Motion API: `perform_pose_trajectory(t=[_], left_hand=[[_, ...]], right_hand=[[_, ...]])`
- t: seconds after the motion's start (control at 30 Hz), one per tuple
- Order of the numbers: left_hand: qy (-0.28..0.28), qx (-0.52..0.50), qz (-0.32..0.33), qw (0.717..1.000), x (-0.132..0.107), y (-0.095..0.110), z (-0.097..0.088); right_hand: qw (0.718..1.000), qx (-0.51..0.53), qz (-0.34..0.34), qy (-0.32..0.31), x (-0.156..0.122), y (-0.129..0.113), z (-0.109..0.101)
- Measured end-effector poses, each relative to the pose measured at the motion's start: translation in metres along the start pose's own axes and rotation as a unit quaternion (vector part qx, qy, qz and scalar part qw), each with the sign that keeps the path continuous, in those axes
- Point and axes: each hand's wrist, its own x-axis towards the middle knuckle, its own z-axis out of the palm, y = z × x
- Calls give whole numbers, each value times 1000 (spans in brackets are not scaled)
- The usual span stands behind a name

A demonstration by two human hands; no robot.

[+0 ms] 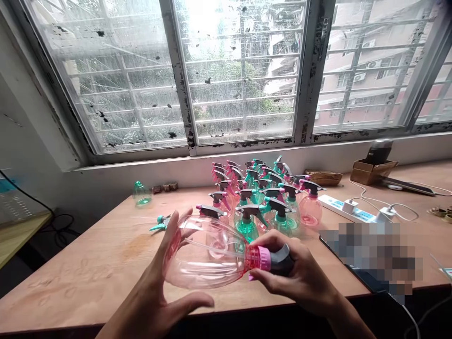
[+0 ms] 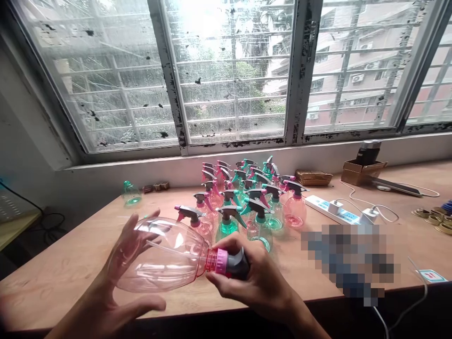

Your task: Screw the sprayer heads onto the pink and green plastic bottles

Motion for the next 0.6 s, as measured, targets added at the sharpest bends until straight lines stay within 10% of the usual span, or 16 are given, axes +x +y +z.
perform_pose_trajectory(t=[0.6], left_hand=[[29, 9, 24, 999, 10, 9, 7]], right_hand=[[988, 147, 47, 12, 3, 0, 0]])
